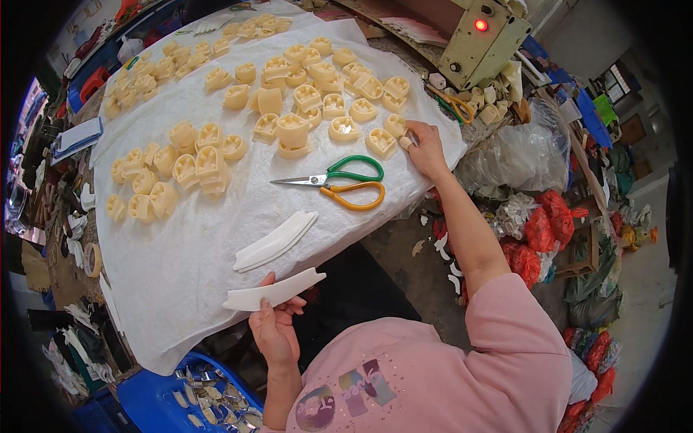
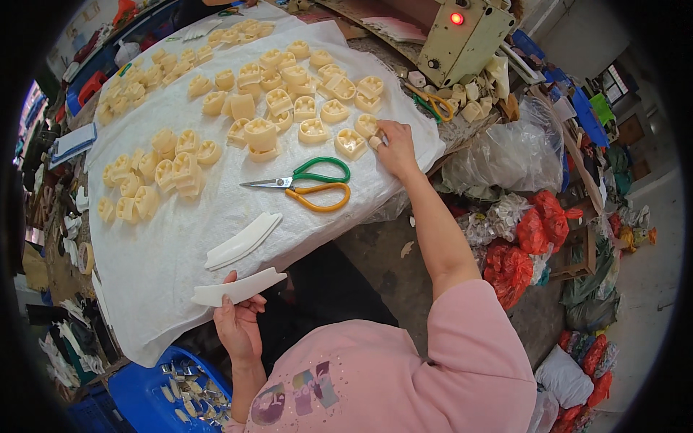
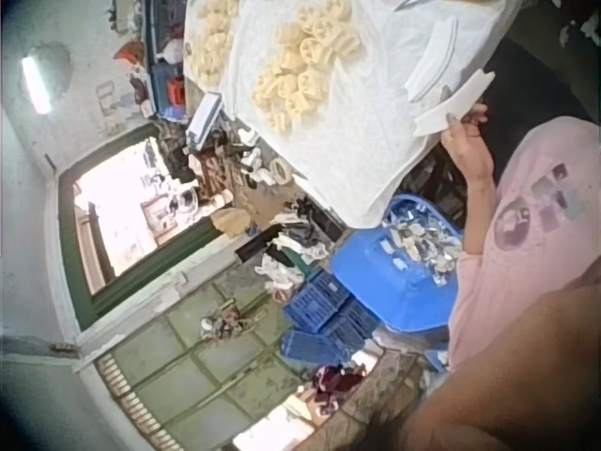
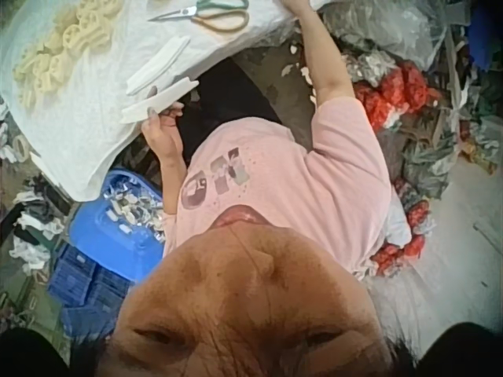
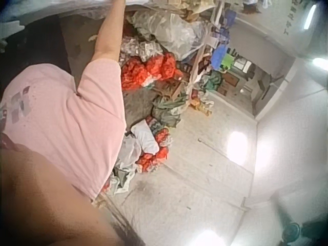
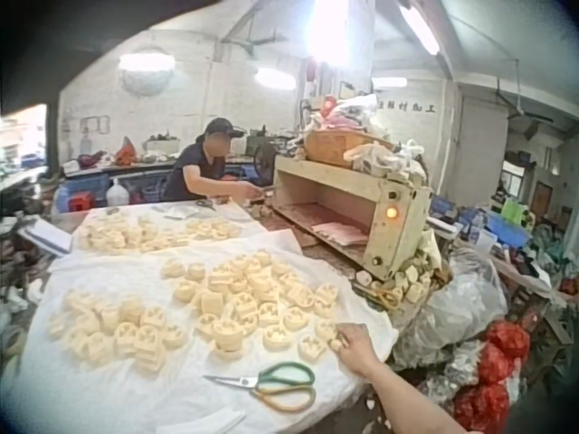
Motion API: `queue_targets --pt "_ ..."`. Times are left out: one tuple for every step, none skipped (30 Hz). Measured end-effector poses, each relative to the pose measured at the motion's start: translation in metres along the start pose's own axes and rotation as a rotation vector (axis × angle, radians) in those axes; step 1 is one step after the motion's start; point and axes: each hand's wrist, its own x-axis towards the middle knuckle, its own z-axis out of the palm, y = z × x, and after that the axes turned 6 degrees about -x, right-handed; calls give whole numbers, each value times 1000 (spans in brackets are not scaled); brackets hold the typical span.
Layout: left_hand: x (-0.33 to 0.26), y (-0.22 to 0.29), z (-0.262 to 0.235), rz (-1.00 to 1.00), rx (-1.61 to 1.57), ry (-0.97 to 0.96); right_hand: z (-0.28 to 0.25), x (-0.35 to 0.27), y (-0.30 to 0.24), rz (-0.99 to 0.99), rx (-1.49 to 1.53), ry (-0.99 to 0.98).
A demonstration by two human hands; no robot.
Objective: The worker is trimming excess material from molded shoe components using scissors and assembling/inspecting the parts.
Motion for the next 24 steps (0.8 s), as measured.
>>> queue_targets --pt "1 0 0 0 0 0 1 0 2 -145 -175 -4" --pt "2 0 0 -15 -14 -15 3 -2 5 -145 -176 -4" --pt "3 0 0 -29 -27 -27 7 -7 7 -118 -253 49" --pt "4 -1 0 -30 -28 -25 8 -9 10 -91 -329 102" --pt "5 -2 -1 -31 -28 -36 8 -7 13 -93 -330 100" --pt "6 -3 -1 -33 -29 -47 5 -3 14 -120 -305 51" --pt "7 -3 -1 -33 -32 -45 3 0 14 -148 -279 0" --pt "7 -3 -1 -31 -13 -29 0 3 15 -151 -280 -2" --pt "7 -3 -1 -27 8 -12 -7 6 10 -145 -147 35" --pt "7 -3 -2 -26 7 -6 -11 9 6 -139 -14 71" --pt "8 -3 -3 -25 -4 -2 -12 15 4 -143 -11 66" --pt "10 -3 -3 -26 -14 -3 -13 23 3 -154 -21 93" --pt "11 -2 -1 -25 -13 -1 -13 33 2 -166 -30 120" --pt "12 -1 0 -23 -19 8 -11 44 -1 -167 -27 119" --pt "14 0 2 -21 -25 18 -5 57 -9 -238 -56 120" --pt "15 0 1 -20 -22 23 1 67 -19 -309 -84 119" --pt "16 1 0 -6 -53 -17 7 76 -31 -310 -80 116" --pt "16 3 -1 11 -82 -51 14 85 -48 -277 -167 121" --pt "16 5 2 13 -81 -44 19 91 -60 -241 -258 130" --pt "17 7 5 18 -85 -43 22 97 -68 -245 -253 126" --pt "18 9 7 24 -89 -44 24 102 -76 -197 -366 132" --pt "18 9 8 27 -88 -41 27 106 -79 -148 -478 138" --pt "19 10 9 26 -85 -45 30 112 -77 -151 -476 138" --pt "19 10 9 23 -81 -48 34 115 -72 -155 -484 107"
